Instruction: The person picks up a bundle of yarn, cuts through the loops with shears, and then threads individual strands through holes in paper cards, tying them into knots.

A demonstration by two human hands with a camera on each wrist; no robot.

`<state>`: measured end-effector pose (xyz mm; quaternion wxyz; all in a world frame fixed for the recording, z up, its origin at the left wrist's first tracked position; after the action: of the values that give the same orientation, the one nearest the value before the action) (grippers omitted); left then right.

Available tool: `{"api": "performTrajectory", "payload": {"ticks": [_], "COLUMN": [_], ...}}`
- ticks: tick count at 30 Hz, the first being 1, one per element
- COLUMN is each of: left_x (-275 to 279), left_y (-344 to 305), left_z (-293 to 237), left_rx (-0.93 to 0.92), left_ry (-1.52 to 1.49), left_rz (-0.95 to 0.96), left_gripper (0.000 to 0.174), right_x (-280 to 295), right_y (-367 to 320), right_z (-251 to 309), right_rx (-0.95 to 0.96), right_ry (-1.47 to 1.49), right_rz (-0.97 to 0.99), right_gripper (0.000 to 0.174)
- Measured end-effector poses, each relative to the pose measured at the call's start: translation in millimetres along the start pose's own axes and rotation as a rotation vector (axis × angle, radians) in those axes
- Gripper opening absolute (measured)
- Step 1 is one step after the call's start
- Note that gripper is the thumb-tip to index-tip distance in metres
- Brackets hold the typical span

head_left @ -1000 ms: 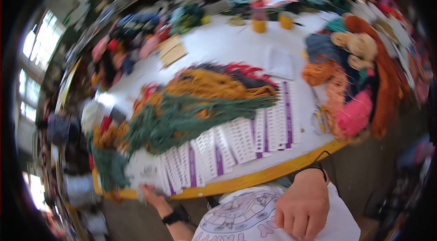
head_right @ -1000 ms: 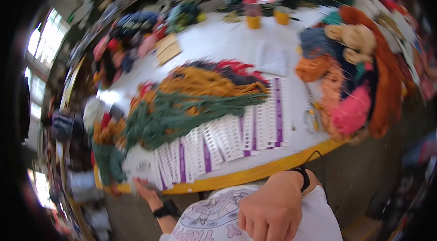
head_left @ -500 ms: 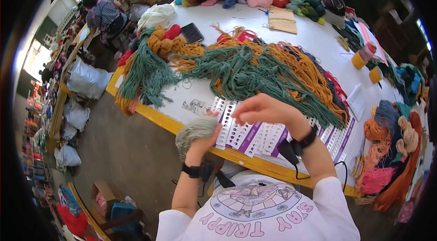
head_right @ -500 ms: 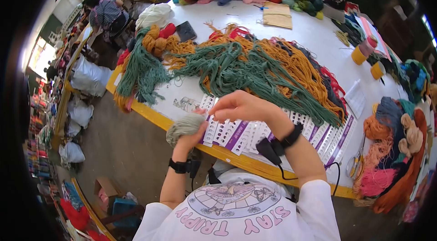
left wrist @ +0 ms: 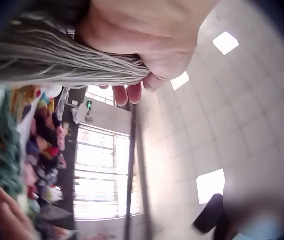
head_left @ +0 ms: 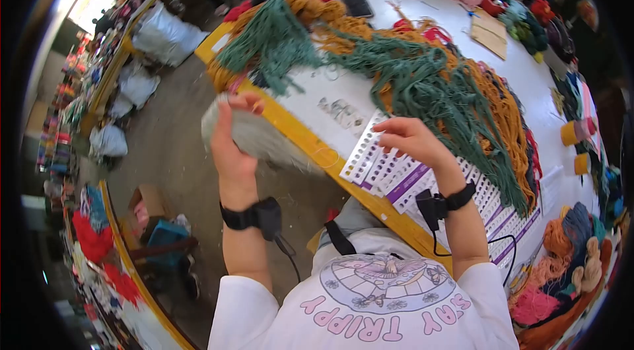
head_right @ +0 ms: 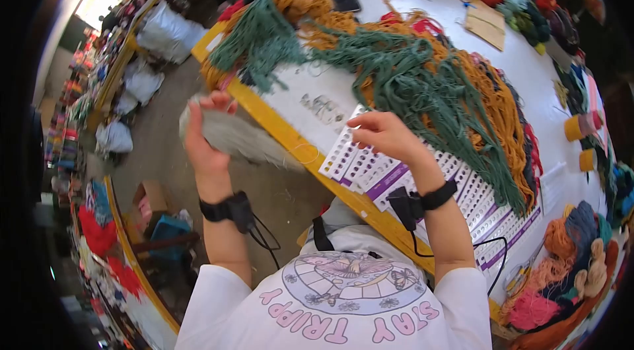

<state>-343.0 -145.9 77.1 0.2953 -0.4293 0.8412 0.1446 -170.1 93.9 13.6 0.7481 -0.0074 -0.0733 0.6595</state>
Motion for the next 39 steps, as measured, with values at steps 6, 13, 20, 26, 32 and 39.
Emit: {"api": "performTrajectory", "payload": {"ticks": [6, 13, 20, 26, 32, 39], "left_x": [-15.6, -38.5, -13.1, -86.2, -126.8, -144.3], "left_y": [34.2, 29.8, -2.5, -42.8, -49.2, -47.2], "left_z": [-25.2, -52.0, 19.3, 70.6, 87.8, 97.1], "left_rx": [0.433, 0.364, 0.371, 0.526, 0.579, 0.583], "left_ry": [-0.575, -0.628, -0.428, -0.069, 0.195, 0.068], "left_rz": [0.272, 0.199, -0.098, 0.216, 0.373, 0.373], "left_gripper": [0.022, 0.028, 0.024, 0.052, 0.052, 0.042], "right_x": [-1.1, 1.4, -33.9, -59.6, -36.8, -11.3], "right_y": [-18.8, -30.2, -42.1, -37.0, -55.8, -70.6], "right_z": [14.3, 2.6, 21.3, 62.2, 59.1, 37.1], "right_rx": [0.138, 0.167, 0.194, 0.408, 0.413, 0.368], "right_ry": [0.550, 0.616, 0.378, 0.173, 0.281, 0.555], "right_rz": [-0.281, -0.394, -0.393, -0.372, -0.491, -0.550], "right_gripper": [0.026, 0.026, 0.017, 0.015, 0.015, 0.016]}}
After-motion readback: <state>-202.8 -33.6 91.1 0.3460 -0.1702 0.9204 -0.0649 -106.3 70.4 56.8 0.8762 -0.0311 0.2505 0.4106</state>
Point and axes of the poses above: each hand's wrist, its own y-axis towards the middle knuckle, its own x-axis out of the back of the hand, z = x × y, the point moved 3 cm from there along y, towards the middle knuckle, and after that the axes turned 12 degrees about x, right-handed, at the moved point
